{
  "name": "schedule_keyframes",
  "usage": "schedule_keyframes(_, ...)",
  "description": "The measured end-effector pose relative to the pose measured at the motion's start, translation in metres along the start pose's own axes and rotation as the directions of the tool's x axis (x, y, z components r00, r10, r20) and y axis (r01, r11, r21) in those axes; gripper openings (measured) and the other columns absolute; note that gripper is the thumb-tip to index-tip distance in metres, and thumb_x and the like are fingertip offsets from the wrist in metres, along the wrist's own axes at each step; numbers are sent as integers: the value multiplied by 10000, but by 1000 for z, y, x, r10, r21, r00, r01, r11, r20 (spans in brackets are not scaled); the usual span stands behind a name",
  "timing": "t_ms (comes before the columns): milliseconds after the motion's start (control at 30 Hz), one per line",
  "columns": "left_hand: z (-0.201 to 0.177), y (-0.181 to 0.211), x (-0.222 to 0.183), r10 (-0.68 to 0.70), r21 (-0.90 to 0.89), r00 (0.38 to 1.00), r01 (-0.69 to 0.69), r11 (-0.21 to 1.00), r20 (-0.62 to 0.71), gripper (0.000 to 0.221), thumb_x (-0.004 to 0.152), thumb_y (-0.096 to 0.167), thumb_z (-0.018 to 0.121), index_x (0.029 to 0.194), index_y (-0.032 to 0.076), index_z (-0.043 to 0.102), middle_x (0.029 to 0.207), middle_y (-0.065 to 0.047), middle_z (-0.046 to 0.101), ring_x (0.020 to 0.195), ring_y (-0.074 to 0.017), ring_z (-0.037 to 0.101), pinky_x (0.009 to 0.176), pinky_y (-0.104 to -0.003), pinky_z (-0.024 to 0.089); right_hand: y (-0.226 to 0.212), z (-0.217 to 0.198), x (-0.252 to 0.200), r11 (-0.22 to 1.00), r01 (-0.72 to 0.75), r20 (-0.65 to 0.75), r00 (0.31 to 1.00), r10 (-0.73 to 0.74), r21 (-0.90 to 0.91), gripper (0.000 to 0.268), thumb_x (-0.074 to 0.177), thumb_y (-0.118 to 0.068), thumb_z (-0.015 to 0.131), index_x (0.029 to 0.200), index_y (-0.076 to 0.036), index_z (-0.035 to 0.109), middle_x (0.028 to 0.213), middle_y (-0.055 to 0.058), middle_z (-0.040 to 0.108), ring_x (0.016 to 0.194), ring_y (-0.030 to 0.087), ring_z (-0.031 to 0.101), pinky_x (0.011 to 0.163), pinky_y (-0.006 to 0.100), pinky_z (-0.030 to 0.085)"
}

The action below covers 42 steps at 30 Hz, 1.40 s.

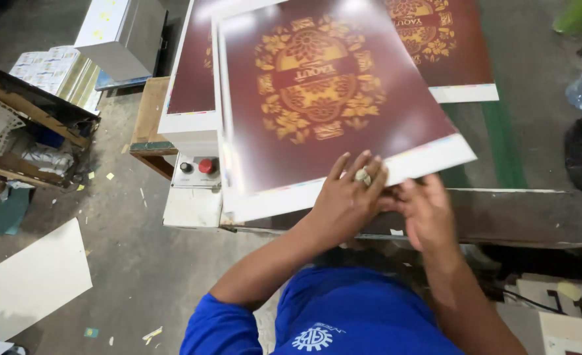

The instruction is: Picking up and organizing printed packaging sheets from a stack on a production line.

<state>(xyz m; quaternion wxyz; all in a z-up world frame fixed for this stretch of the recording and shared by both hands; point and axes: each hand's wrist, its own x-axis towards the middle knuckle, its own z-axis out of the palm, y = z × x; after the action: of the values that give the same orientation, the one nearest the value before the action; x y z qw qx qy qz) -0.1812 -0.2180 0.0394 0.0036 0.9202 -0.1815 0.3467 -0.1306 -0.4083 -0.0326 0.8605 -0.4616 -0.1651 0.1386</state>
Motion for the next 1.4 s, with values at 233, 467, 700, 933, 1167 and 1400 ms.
schedule_keyframes(233, 12, -78, -20, -128, -29, 972, 136, 990, 197, 637, 1010, 511, 596, 1363, -16, 527, 1421, -252, 538, 1319, -436, 522, 1113, -596, 404, -18, -112, -51, 988, 148, -416, 896, -156, -52, 456, 1061, 8, 524, 1513, 10, 468, 1081, 100, 675, 834, 171, 671, 640, 318, 588)
schedule_keyframes(467, 13, -171, -15, -501, 220, 575, 488, 845, 647, 905, 1041, 721, 324, 1673, 98, 151, 1719, -236, 145, 1596, -455, 61, 1246, -690, 45, -25, -208, -121, 971, 103, -568, 796, -211, -216, 404, 1064, 19, 462, 1465, -3, 512, 1102, 86, 655, 844, 177, 652, 660, 304, 497)
schedule_keyframes(700, 7, -300, -71, -466, 60, 678, 531, 845, 569, 773, 1029, 687, 370, 1625, 200, 291, 1686, -153, 272, 1543, -422, 147, 1226, -644, 22, -14, -230, -147, 992, 73, -604, 788, -118, -99, 441, 1050, 1, 460, 1483, -41, 530, 1069, 51, 641, 841, 149, 567, 679, 316, 431)
schedule_keyframes(933, 3, -271, -83, -621, 338, 683, 521, 784, 385, 397, 1146, 359, 459, 1485, 186, 572, 1579, -115, 488, 1505, -365, 336, 1213, -616, 130, 3, -248, -160, 994, 98, -593, 798, -109, -51, 318, 1065, 19, 464, 1377, -11, 517, 1028, 66, 622, 799, 164, 565, 678, 332, 445)
schedule_keyframes(1167, -37, -187, -91, -113, -15, 961, 121, 993, 253, 932, 727, 635, 741, 1368, -26, 597, 1419, -244, 613, 1363, -437, 527, 1080, -576, 376, 3, -242, -155, 989, 71, -644, 753, -139, -131, 394, 1058, 19, 451, 1444, -13, 523, 1067, 80, 664, 818, 178, 630, 691, 350, 478)
schedule_keyframes(1400, -34, -196, -118, -250, 133, 951, 228, 964, 183, 451, 985, 211, 744, 1378, 20, 637, 1436, -164, 667, 1353, -332, 616, 1090, -505, 500, 11, -228, -85, 976, -57, -651, 753, -95, -208, 457, 1089, -8, 493, 1545, -33, 477, 1144, 118, 706, 874, 200, 712, 646, 336, 557)
